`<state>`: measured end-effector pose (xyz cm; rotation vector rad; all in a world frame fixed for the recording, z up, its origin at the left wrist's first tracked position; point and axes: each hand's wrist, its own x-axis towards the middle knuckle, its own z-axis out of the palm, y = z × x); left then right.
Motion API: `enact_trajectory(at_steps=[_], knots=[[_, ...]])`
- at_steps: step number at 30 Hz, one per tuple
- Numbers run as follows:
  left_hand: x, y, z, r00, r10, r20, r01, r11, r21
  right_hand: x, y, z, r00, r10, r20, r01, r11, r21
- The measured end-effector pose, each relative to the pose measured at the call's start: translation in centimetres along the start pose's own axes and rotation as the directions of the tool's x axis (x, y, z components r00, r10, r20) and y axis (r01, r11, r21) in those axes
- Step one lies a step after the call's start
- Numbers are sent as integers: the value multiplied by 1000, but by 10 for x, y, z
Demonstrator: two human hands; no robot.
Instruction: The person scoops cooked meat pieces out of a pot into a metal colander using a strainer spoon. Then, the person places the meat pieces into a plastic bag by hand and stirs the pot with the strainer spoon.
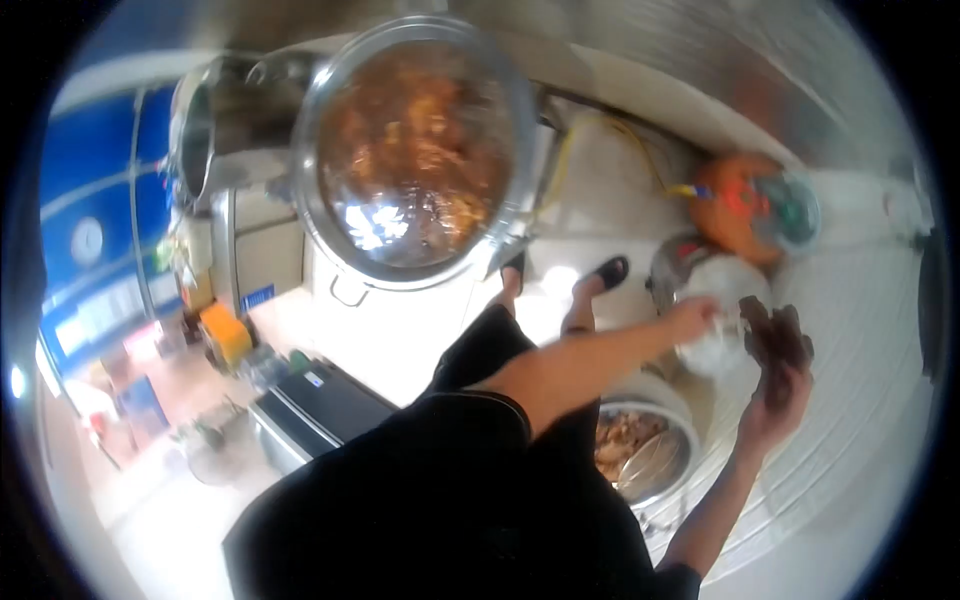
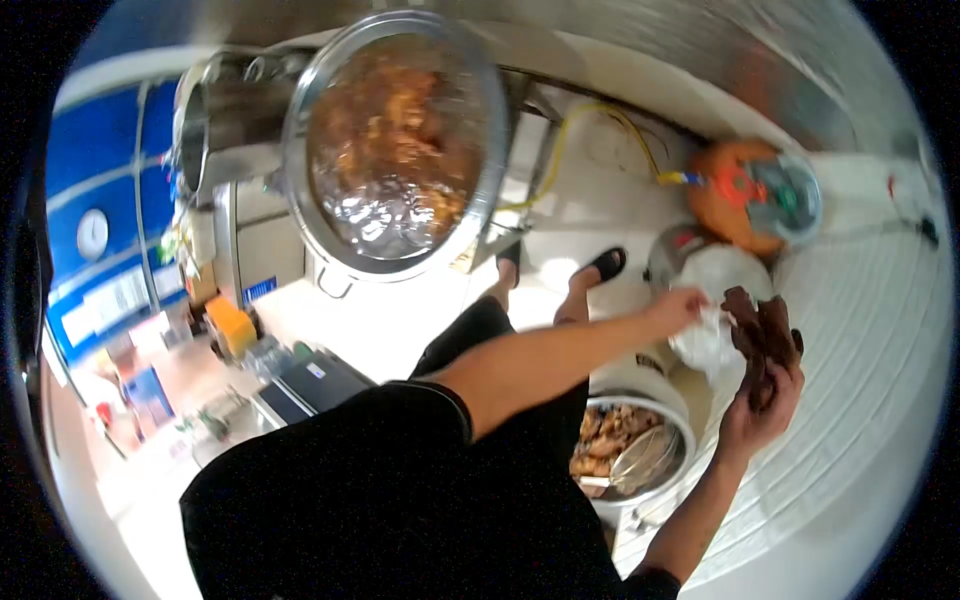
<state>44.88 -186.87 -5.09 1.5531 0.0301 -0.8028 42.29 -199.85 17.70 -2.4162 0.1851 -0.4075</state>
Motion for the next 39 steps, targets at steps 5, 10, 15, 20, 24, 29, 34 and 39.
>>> enact_trajectory(at_steps=[5,10,15,20,24,29,34,39], knots=[[-30,4,1,997,38,-74,-44,995,-84,76,-123,111,963,-66,262,-29,939,344],[-26,7,-11,994,76,84,-57,977,-206,77,-300,308,796,-236,557,-40,899,437],[-30,23,-33,985,104,134,-68,966,-251,20,-374,444,633,-272,725,-30,927,374],[-48,16,-22,972,88,219,-39,975,-218,27,-372,416,690,-397,605,121,888,444],[-67,3,-2,943,126,309,-77,983,-166,84,-276,277,845,-251,472,-89,806,586],[-30,10,-19,963,6,269,37,987,-155,80,-56,89,960,271,-73,-200,841,502],[35,54,-24,980,33,194,21,963,-269,-38,110,52,842,533,86,-537,843,31],[63,111,-3,986,-17,163,72,940,-334,-110,264,169,696,626,351,-496,773,-394]])
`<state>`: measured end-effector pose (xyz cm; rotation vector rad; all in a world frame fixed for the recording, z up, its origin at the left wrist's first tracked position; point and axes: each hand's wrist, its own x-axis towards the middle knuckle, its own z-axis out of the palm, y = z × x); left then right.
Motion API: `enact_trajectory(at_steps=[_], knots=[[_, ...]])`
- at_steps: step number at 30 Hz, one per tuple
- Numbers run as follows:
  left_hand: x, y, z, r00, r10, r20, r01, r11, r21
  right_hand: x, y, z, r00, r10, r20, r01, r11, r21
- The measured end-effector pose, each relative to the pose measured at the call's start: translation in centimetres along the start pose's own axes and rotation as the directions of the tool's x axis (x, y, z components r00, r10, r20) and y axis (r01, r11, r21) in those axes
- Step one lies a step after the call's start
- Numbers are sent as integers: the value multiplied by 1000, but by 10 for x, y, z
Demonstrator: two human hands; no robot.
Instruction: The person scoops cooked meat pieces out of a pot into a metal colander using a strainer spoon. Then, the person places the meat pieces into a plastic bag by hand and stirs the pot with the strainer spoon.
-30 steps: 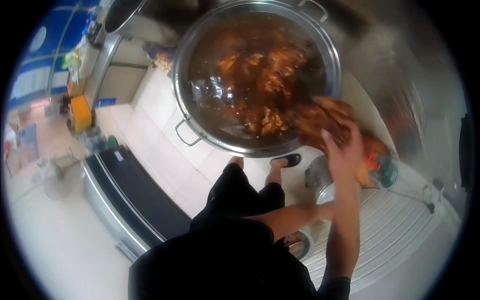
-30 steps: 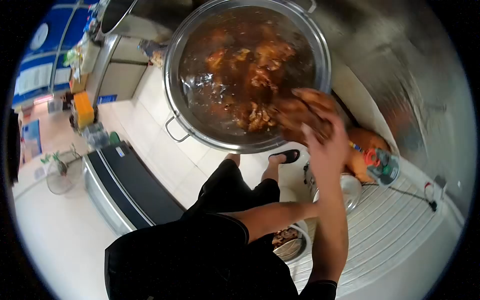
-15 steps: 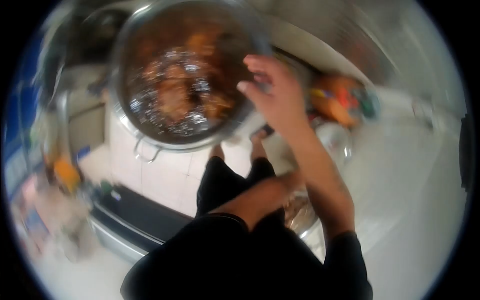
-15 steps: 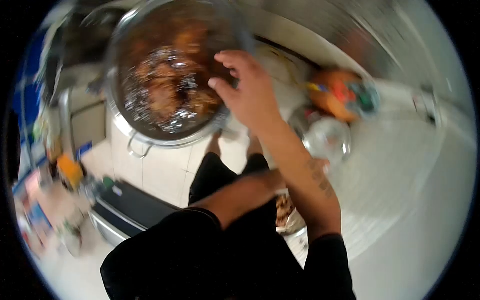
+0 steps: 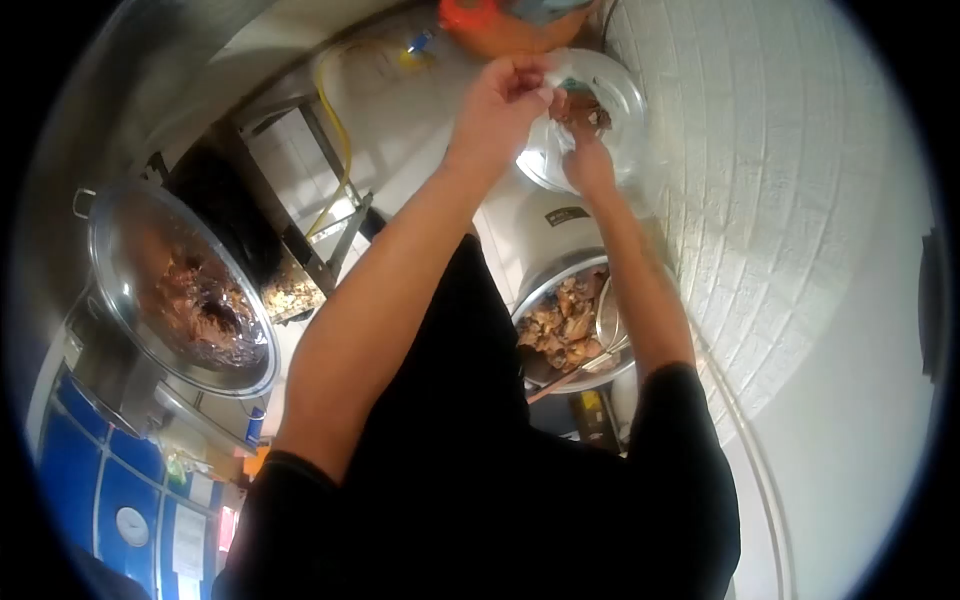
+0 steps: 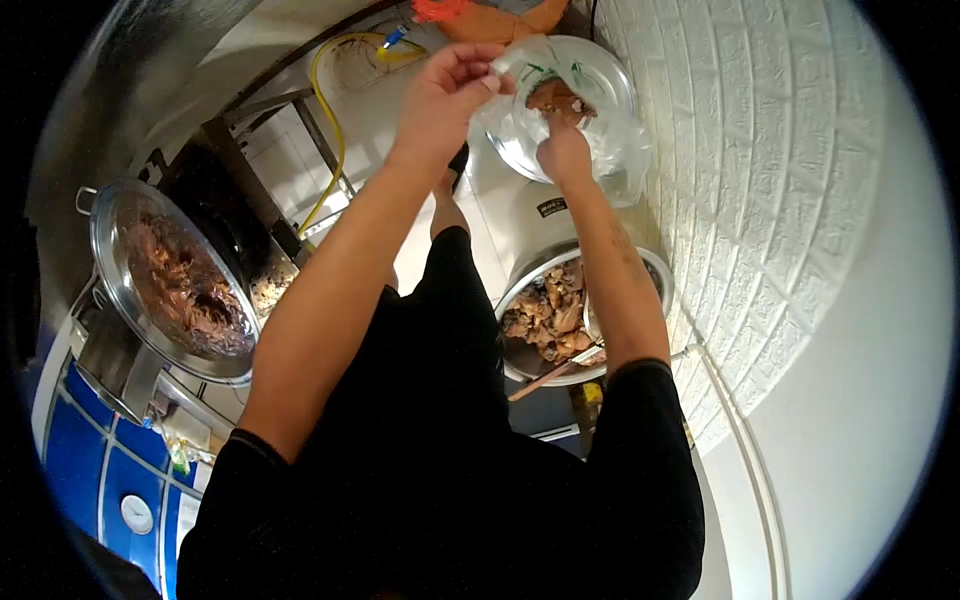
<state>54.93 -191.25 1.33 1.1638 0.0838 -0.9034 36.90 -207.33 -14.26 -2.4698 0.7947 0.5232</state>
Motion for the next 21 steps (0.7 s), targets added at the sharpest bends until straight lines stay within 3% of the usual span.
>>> enact_trajectory(at_steps=[2,3,5,6,9,10,15,18,21], knots=[[8,4,3,998,54,43,-55,998,24,46,42,53,966,-94,-242,50,982,-181],[10,5,4,999,39,34,-40,998,39,55,41,54,969,-87,-230,50,985,-163],[8,8,3,995,37,98,-50,990,132,76,25,35,953,-4,-303,-102,937,-333],[9,7,5,996,21,87,-33,989,144,85,32,41,958,3,-287,-99,942,-321],[7,10,0,994,30,104,-61,950,307,131,89,66,997,74,-20,-77,965,-250],[9,7,-2,994,21,106,-49,961,271,145,130,102,996,84,-32,-86,995,-55],[17,0,4,997,-2,78,-16,974,228,95,53,5,999,46,-9,-47,984,-173],[21,-2,10,996,18,83,-29,991,132,61,26,-17,997,63,34,-49,951,-305],[15,3,11,996,-37,86,16,972,235,13,16,-34,998,-48,-34,38,964,-265]])
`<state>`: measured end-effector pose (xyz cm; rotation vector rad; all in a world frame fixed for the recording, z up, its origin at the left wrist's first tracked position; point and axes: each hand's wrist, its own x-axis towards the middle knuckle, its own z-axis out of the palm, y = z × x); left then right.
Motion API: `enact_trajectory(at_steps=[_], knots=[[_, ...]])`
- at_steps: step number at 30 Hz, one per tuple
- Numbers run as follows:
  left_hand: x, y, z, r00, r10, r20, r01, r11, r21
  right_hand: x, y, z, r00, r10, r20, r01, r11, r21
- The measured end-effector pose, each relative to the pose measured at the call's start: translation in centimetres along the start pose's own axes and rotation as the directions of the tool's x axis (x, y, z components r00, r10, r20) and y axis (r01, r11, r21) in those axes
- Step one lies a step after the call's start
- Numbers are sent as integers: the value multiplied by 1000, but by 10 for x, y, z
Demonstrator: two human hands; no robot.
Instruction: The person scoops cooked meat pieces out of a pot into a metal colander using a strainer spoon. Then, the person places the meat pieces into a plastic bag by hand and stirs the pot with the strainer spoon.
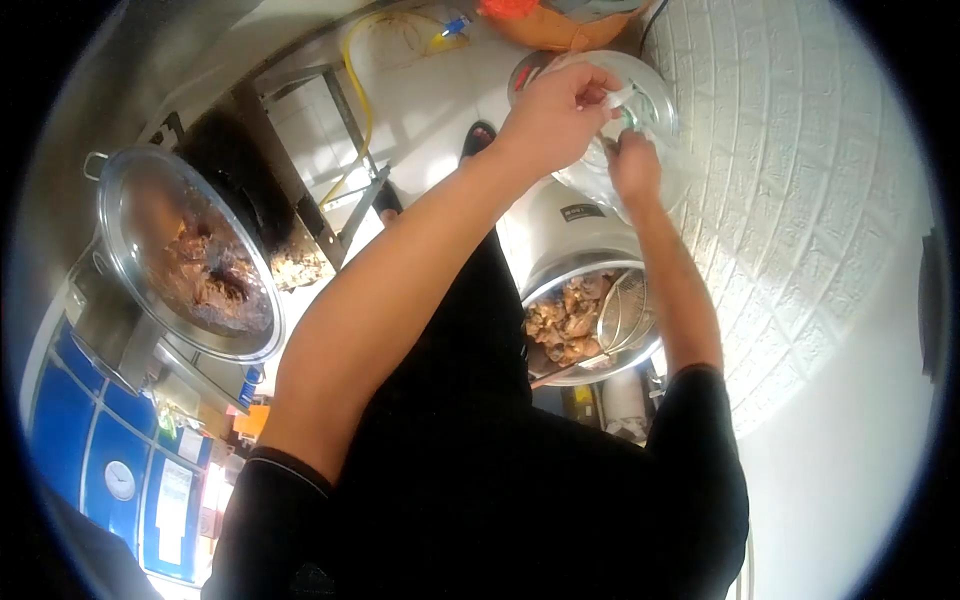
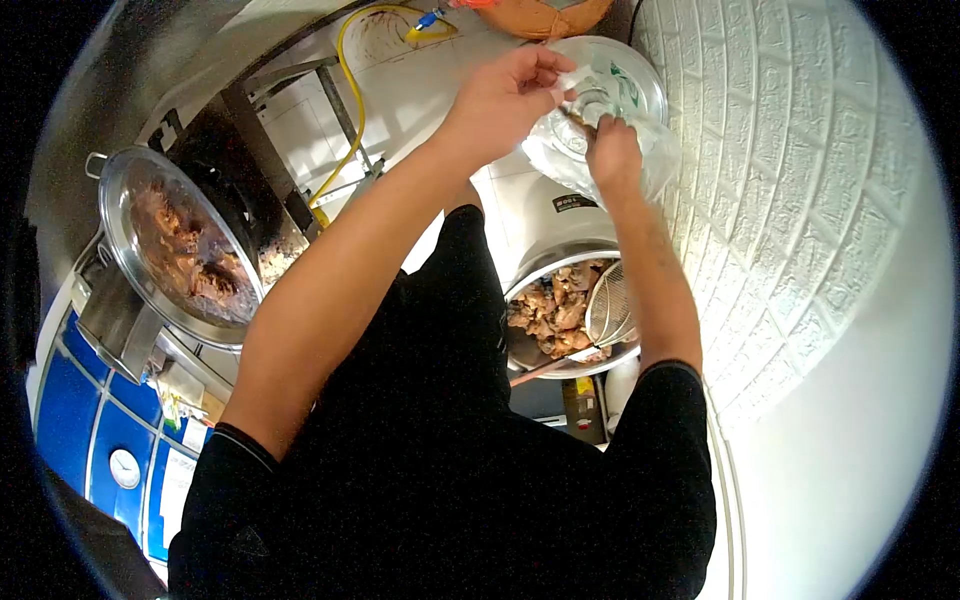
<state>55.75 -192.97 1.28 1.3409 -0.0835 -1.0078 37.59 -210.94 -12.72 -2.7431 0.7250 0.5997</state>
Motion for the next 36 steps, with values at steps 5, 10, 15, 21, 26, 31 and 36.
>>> enact_trajectory(at_steps=[5,10,15,21,26,31,36], knots=[[-57,22,-25,960,278,-24,-215,791,573,-79,-11,-80,942,217,-257,-142,949,281],[-173,38,-97,975,222,0,-196,863,465,-122,-69,-146,776,497,-388,-78,686,723],[-342,85,-173,979,204,-16,-194,952,236,-154,-233,-220,913,263,-311,182,420,889],[-537,61,-299,928,270,-257,-256,963,86,-197,-524,-184,934,-295,-199,320,447,835],[-686,2,-383,752,206,-626,-212,975,65,-183,-743,-102,892,-416,-178,398,535,745],[-802,-60,-412,459,127,-879,-315,949,-27,-123,-868,-53,914,-405,-8,337,748,572],[-862,-104,-405,257,4,-966,-349,933,-89,-107,-881,-32,764,-578,-287,618,783,67]])
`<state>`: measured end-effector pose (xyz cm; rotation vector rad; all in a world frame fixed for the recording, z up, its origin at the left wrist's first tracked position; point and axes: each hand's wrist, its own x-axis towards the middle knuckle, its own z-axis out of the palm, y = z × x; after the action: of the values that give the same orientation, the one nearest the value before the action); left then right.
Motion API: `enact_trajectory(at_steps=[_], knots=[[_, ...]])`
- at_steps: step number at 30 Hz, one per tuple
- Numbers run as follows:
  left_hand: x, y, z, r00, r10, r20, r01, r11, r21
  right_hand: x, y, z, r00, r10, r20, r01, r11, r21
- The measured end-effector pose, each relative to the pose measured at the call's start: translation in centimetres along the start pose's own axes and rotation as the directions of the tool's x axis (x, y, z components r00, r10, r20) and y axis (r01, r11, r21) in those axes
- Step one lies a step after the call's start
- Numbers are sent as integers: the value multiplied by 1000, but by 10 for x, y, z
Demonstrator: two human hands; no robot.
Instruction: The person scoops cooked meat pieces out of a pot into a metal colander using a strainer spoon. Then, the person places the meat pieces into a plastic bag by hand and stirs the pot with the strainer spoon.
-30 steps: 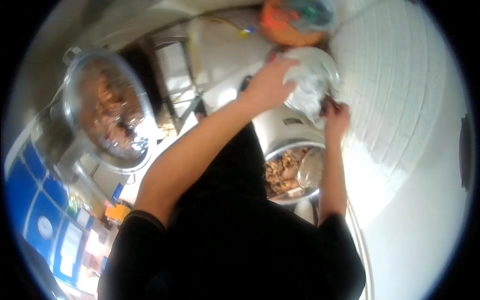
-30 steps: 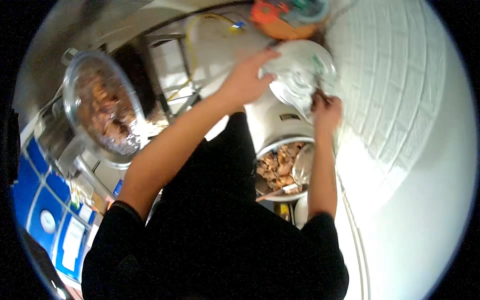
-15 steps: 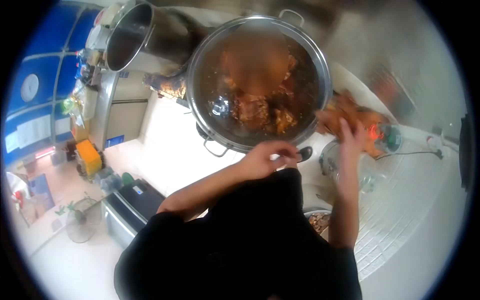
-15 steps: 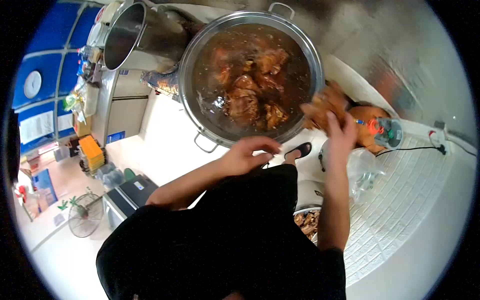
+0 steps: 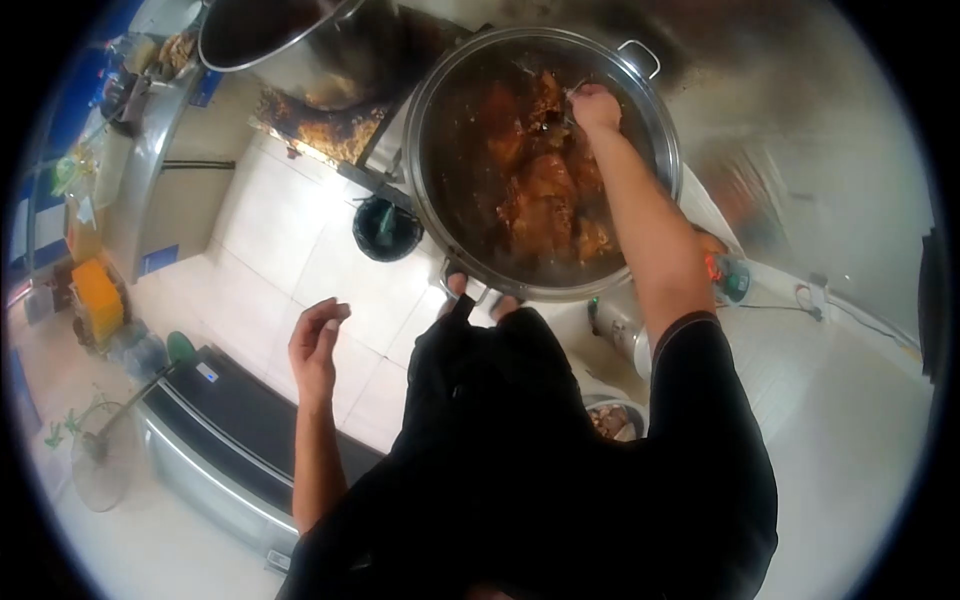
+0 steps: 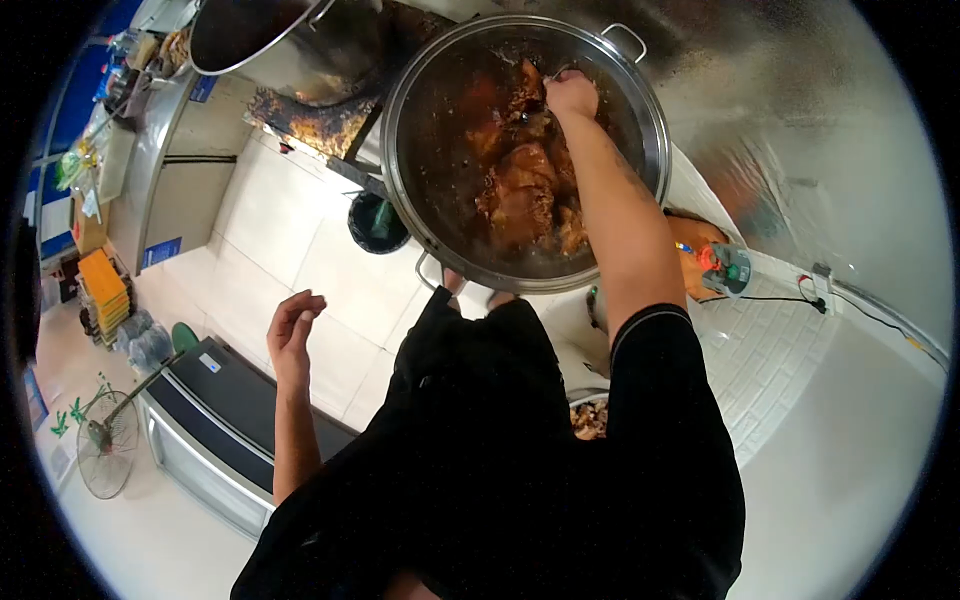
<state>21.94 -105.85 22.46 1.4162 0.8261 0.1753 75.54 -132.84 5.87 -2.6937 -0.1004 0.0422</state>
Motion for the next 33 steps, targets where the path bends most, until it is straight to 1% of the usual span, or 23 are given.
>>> enact_trajectory(at_steps=[1,2,4,6,8,9,10,12,13,14,16,17,19,20,22,23,25,26,27,28,30,32,33], knots=[[-6,-11,-9,999,6,-35,-6,1000,-7,-13,2,-11,998,-48,51,42,993,113],[-12,-25,-18,999,-11,-36,10,1000,-24,-32,5,-24,997,-51,60,46,995,92],[-21,-55,-30,989,-93,-114,88,995,-53,-81,14,-52,951,-213,226,229,972,-45],[-28,-79,-29,981,-126,-145,118,991,-64,-136,29,-72,905,-189,381,218,975,-34],[-34,-92,-24,972,-194,-133,182,978,-100,-180,37,-84,892,-189,411,235,970,-63],[-37,-102,-23,974,-190,-124,177,978,-108,-193,39,-85,883,-192,429,252,964,-86],[-38,-98,-19,974,-183,-132,171,980,-100,-200,39,-80,882,-199,428,253,965,-74],[-48,-91,-9,978,-181,-102,171,980,-97,-214,39,-72,891,-290,350,359,921,-151],[-54,-89,-7,982,-169,-87,162,983,-83,-215,29,-75,868,-296,398,372,919,-128],[-63,-88,-8,981,-168,-99,161,984,-75,-214,26,-74,864,-303,402,376,920,-113],[-80,-93,-8,981,-153,-117,156,988,14,-209,22,-67,810,-353,469,455,882,-122],[-93,-103,-12,977,-163,-137,168,985,24,-205,24,-61,809,-363,463,459,882,-111],[-122,-130,-21,965,-181,-190,188,982,18,-205,32,-55,791,-414,450,537,823,-186],[-140,-140,-25,956,-200,-216,210,977,24,-207,34,-60,798,-408,443,526,830,-185],[-179,-173,-31,926,-264,-268,291,955,63,-206,34,-76,844,-443,302,480,876,-56],[-197,-200,-41,910,-323,-261,360,926,113,-211,38,-83,875,-412,254,440,896,-64],[-227,-251,-60,869,-453,-202,492,837,240,-232,51,-101,938,-338,74,330,938,108],[-229,-270,-70,841,-520,-148,538,779,321,-245,59,-114,968,-250,23,238,943,233],[-228,-282,-83,809,-578,-107,567,719,401,-261,74,-120,973,-204,-109,230,913,338],[-218,-290,-97,790,-609,-66,563,680,469,-282,90,-128,981,-99,-164,162,887,433],[-178,-291,-128,760,-650,-8,536,619,574,-329,126,-142,963,107,-248,43,844,534],[-117,-280,-157,753,-658,27,493,591,638,-388,166,-151,900,408,-153,-199,698,688],[-83,-272,-167,762,-647,38,471,593,653,-424,200,-153,840,495,-220,-251,716,652]])
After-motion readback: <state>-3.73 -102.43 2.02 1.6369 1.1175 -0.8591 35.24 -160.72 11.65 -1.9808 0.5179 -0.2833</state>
